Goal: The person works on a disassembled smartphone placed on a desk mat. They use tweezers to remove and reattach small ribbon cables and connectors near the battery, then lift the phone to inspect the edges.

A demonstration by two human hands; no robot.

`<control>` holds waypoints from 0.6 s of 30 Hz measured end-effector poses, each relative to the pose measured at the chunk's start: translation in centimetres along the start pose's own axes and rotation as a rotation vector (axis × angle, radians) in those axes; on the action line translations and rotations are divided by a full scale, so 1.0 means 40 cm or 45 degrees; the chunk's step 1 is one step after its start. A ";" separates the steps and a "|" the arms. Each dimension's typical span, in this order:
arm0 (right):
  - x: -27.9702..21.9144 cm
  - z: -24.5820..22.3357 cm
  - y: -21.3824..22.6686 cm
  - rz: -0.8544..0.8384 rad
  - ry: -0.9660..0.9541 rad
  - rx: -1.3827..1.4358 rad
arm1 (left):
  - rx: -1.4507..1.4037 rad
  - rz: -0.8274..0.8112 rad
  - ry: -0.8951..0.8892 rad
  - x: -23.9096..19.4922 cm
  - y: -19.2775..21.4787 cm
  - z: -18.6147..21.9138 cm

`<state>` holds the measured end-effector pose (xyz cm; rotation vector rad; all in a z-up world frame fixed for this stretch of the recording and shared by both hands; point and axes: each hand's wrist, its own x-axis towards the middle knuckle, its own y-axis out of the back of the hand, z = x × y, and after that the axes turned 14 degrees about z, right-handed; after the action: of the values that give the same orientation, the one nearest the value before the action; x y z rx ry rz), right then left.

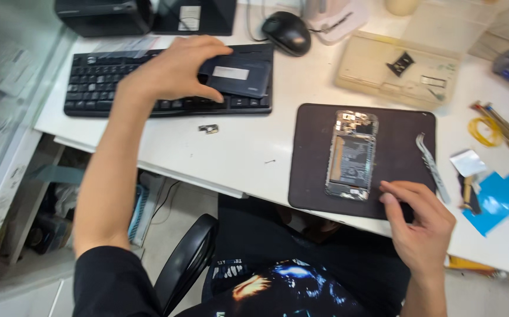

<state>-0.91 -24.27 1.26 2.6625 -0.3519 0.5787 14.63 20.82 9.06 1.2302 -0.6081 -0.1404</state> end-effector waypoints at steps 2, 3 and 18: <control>-0.001 0.000 -0.002 0.008 -0.016 -0.018 | -0.043 -0.067 0.049 0.010 -0.011 -0.021; 0.004 -0.003 -0.002 0.013 -0.017 -0.028 | -0.061 -0.068 0.068 0.012 -0.015 -0.028; 0.013 -0.011 0.009 -0.014 -0.014 -0.084 | 0.244 -0.226 0.351 0.029 0.014 0.039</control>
<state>-0.73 -24.49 1.99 2.6036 -0.3528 0.5397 14.69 19.22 10.30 1.4596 -0.2767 -0.0596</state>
